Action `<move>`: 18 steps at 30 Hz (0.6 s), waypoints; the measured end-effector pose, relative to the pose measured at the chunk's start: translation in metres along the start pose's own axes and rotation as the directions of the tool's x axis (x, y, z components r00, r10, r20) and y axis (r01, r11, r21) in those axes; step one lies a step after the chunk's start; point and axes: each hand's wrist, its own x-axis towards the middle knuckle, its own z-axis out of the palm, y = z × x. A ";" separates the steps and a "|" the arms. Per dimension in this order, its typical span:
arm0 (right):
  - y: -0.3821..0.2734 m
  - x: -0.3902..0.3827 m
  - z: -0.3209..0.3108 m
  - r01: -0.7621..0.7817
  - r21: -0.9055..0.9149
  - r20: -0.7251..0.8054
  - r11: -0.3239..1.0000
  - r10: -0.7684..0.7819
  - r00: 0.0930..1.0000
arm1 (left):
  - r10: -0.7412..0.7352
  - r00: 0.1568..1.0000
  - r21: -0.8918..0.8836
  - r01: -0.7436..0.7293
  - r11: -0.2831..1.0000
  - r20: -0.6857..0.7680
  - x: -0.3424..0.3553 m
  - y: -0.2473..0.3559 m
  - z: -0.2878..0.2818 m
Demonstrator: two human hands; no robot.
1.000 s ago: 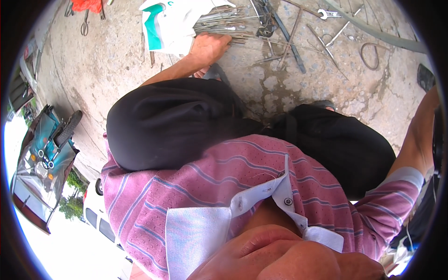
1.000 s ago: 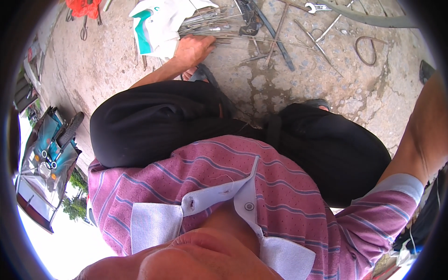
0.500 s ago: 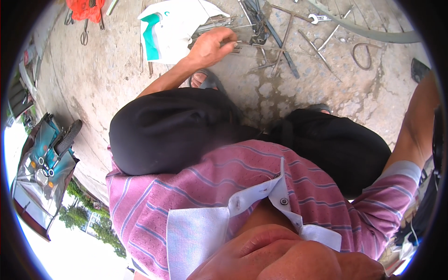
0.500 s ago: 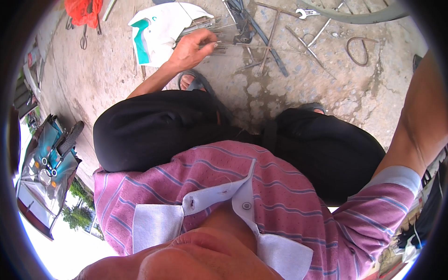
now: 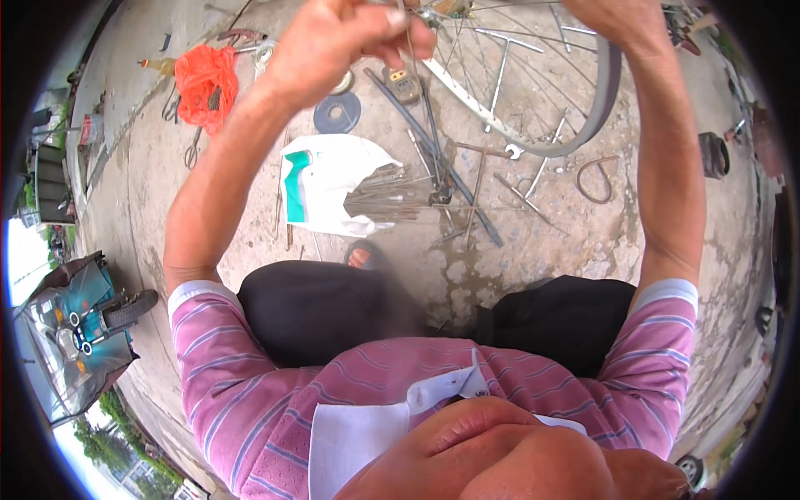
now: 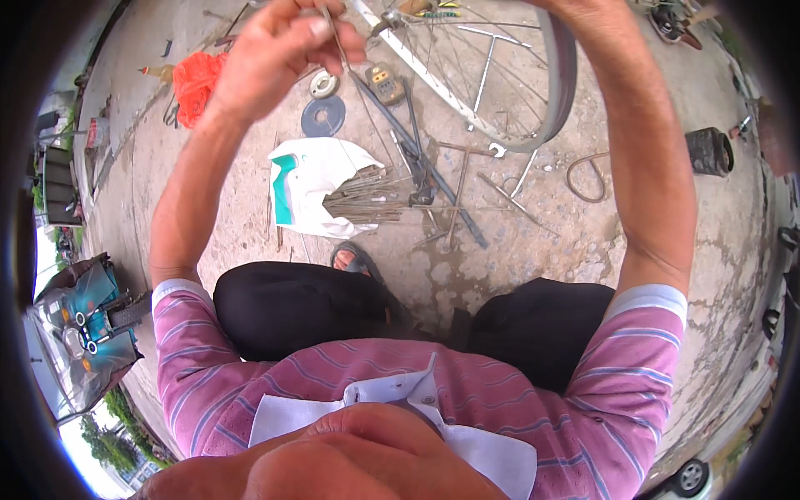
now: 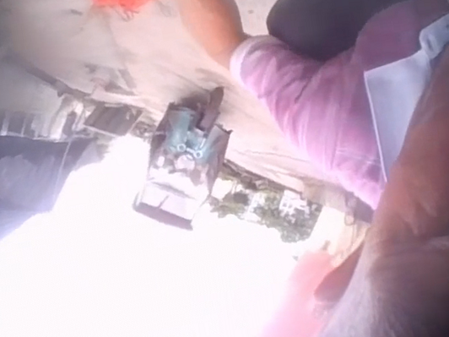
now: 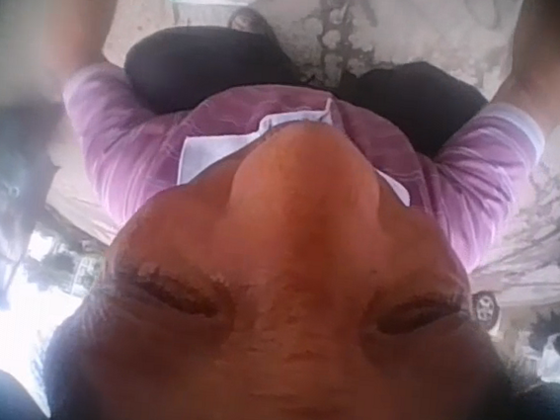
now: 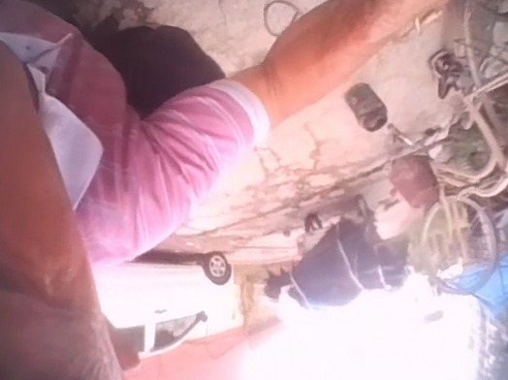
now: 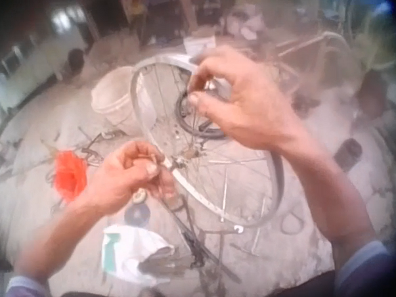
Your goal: The person threads and adjusts spokes on a bicycle wheel rim while sitting on the ground.
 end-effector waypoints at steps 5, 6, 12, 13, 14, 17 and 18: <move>-0.005 0.007 0.007 0.063 0.057 -0.028 0.996 -0.062 0.998 | 0.320 0.920 -0.192 -0.365 0.911 -0.228 0.067 0.080 -0.024; -0.003 0.005 0.005 0.055 0.032 -0.048 0.998 -0.054 0.997 | 0.345 0.893 -0.255 -0.419 0.871 -0.288 0.077 0.086 -0.022; 0.006 -0.007 -0.006 0.072 0.026 -0.024 0.997 -0.071 0.997 | 0.298 0.858 -0.390 -0.467 0.794 -0.420 0.102 0.076 -0.014; 0.008 -0.010 -0.008 0.105 0.022 -0.035 0.994 -0.104 0.994 | 0.285 0.853 -0.400 -0.469 0.787 -0.438 0.105 0.074 -0.016; 0.010 -0.012 -0.010 0.138 0.019 -0.046 0.990 -0.137 0.990 | 0.288 0.854 -0.401 -0.469 0.787 -0.434 0.108 0.072 -0.019; 0.008 -0.009 -0.010 0.136 0.078 -0.056 0.988 -0.132 0.990 | 0.293 0.841 -0.425 -0.494 0.759 -0.455 0.109 0.071 -0.023; 0.006 -0.007 -0.009 0.152 0.080 -0.070 0.985 -0.146 0.987 | 0.310 0.837 -0.414 -0.504 0.758 -0.452 0.107 0.071 -0.025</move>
